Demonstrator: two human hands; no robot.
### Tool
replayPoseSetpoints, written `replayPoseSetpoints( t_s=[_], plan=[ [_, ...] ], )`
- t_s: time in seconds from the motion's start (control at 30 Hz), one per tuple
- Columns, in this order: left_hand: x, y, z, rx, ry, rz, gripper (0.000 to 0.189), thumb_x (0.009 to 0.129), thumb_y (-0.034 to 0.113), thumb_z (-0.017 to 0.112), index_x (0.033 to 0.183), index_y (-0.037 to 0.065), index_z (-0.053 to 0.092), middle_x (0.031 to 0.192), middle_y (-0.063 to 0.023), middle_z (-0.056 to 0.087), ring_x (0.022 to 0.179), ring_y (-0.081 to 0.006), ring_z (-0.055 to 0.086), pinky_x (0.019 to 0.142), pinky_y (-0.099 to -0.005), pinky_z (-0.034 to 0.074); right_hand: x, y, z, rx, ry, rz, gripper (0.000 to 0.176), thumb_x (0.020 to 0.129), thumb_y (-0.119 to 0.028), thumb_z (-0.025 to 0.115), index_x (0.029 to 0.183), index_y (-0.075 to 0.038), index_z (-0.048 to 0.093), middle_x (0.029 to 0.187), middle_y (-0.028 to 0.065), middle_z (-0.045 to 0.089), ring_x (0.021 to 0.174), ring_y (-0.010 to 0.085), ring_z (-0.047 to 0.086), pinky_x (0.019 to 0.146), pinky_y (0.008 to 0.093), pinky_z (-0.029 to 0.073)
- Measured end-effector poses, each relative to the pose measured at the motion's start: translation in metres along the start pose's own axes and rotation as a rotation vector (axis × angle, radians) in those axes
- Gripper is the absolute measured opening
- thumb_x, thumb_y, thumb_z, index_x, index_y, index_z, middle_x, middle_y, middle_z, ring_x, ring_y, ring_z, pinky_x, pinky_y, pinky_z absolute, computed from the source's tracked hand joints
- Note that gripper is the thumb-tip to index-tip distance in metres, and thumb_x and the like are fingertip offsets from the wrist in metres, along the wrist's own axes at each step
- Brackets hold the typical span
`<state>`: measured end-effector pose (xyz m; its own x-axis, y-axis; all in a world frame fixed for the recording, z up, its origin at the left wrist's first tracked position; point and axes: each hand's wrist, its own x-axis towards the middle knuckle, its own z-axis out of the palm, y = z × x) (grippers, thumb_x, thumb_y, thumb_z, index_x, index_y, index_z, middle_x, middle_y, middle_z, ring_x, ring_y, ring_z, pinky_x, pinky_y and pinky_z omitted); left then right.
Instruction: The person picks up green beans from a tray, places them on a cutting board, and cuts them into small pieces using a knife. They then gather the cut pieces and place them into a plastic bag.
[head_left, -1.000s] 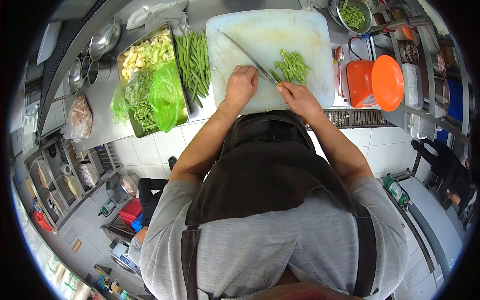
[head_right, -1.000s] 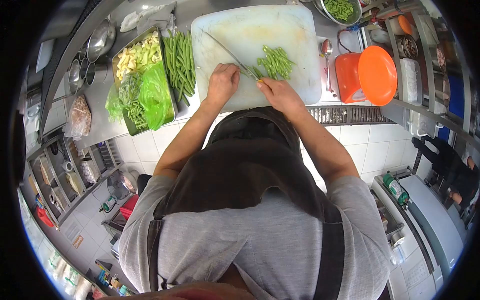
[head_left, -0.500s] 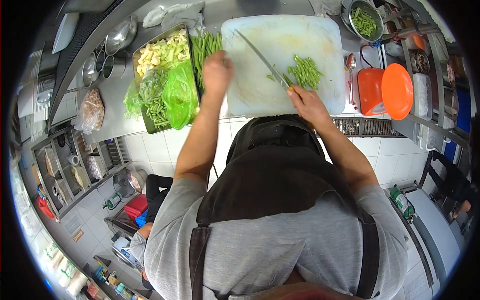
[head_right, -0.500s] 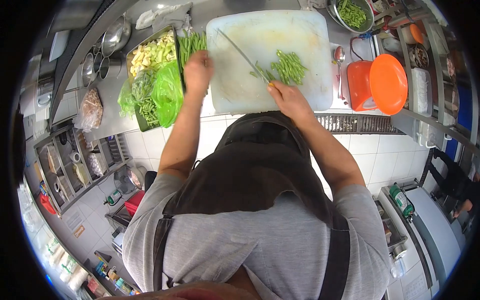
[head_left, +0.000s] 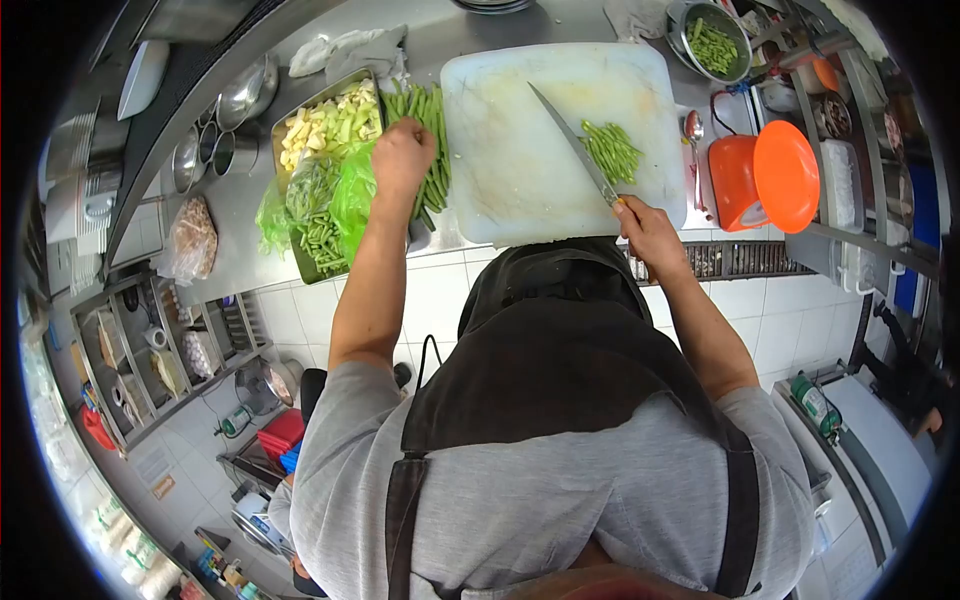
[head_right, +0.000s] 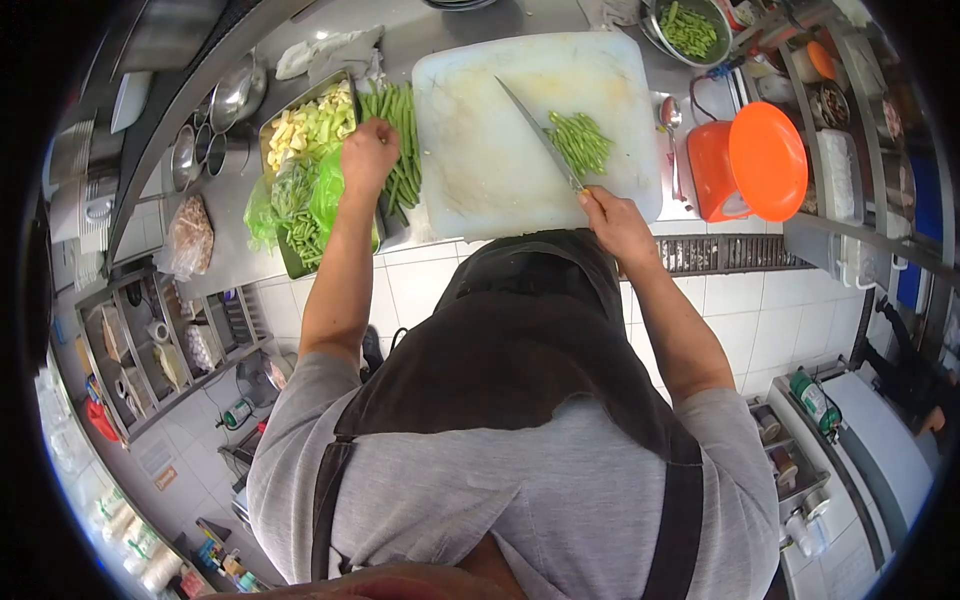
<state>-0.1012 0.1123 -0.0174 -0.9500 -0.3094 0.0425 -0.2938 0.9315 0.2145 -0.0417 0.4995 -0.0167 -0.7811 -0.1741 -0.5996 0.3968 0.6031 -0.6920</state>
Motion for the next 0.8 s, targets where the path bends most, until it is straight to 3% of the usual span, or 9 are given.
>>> replayPoseSetpoints(
  t_s=[0.07,0.1,0.13,0.17,0.2,0.27,0.43,0.8],
  plan=[
    [-0.024,0.037,-0.004,-0.235,-0.05,0.334,0.011,0.084,0.018,0.063,0.086,0.008,0.066,0.087,-0.0158,0.07,0.081,-0.0361,0.069,0.071,-0.0458,0.057,0.012,0.028,0.01,-0.064,0.106,-0.272,0.037,0.102,-0.034,0.053,0.118,-0.002,0.064,0.066,0.007,0.06,0.047,0.0149,0.055,0.047,0.0315,0.045],
    [-0.033,0.054,0.003,-0.255,-0.156,0.444,0.008,0.083,0.015,0.064,0.083,0.008,0.064,0.085,-0.0144,0.069,0.08,-0.0359,0.068,0.072,-0.046,0.057,0.012,0.027,0.007,-0.071,0.113,-0.266,0.037,0.102,-0.034,0.053,0.118,-0.002,0.064,0.066,0.007,0.06,0.047,0.0149,0.055,0.047,0.0315,0.045],
    [-0.04,0.069,0.014,-0.249,-0.133,0.636,0.007,0.082,0.014,0.064,0.084,0.007,0.064,0.086,-0.0138,0.069,0.085,-0.034,0.067,0.074,-0.0455,0.056,0.012,0.023,0.008,-0.083,0.111,-0.259,0.037,0.102,-0.035,0.053,0.118,-0.003,0.064,0.066,0.0076,0.06,0.047,0.0155,0.055,0.047,0.0319,0.046],
    [-0.05,0.083,0.026,-0.234,-0.173,0.711,0.006,0.082,0.011,0.063,0.084,0.006,0.064,0.091,-0.0125,0.068,0.093,-0.0315,0.065,0.079,-0.0436,0.056,0.011,0.018,0.01,-0.095,0.108,-0.252,0.038,0.102,-0.035,0.053,0.118,-0.003,0.064,0.066,0.0081,0.061,0.047,0.0162,0.056,0.048,0.0324,0.047],
    [-0.055,0.094,0.037,-0.213,-0.189,0.763,0.006,0.082,0.01,0.065,0.087,0.007,0.067,0.094,-0.0112,0.068,0.093,-0.0306,0.064,0.08,-0.0419,0.055,0.005,0.008,0.008,-0.106,0.097,-0.186,0.039,0.101,-0.035,0.053,0.115,-0.001,0.064,0.09,0.0276,0.067,0.091,0.0464,0.063,0.08,0.049,0.049],
    [-0.059,0.103,0.052,-0.202,-0.206,0.815,0.009,0.082,0.009,0.068,0.09,0.007,0.07,0.096,-0.0099,0.067,0.094,-0.0297,0.063,0.082,-0.0401,0.054,0.0,0.002,0.004,-0.124,0.086,-0.18,0.038,0.101,-0.035,0.052,0.115,-0.002,0.064,0.09,0.0273,0.067,0.09,0.0462,0.063,0.08,0.0491,0.049],
    [-0.067,0.108,0.061,-0.299,0.017,0.753,0.01,0.081,0.005,0.067,0.09,0.007,0.071,0.092,-0.0099,0.065,0.09,-0.0307,0.061,0.082,-0.0393,0.052,-0.021,-0.009,-0.005,-0.162,0.042,-0.154,0.037,0.101,-0.036,0.052,0.114,-0.003,0.064,0.09,0.0265,0.067,0.09,0.0457,0.064,0.079,0.049,0.049],
    [-0.078,0.112,0.077,-0.375,0.026,0.613,0.006,0.078,0.002,0.065,0.084,0.004,0.068,0.087,-0.0121,0.064,0.086,-0.0327,0.059,0.08,-0.0408,0.051,-0.026,-0.002,-0.017,-0.358,-0.037,-0.257,0.034,0.101,-0.036,0.054,0.116,-0.007,0.064,0.089,0.0246,0.068,0.089,0.0446,0.065,0.078,0.0486,0.05]
  ],
)
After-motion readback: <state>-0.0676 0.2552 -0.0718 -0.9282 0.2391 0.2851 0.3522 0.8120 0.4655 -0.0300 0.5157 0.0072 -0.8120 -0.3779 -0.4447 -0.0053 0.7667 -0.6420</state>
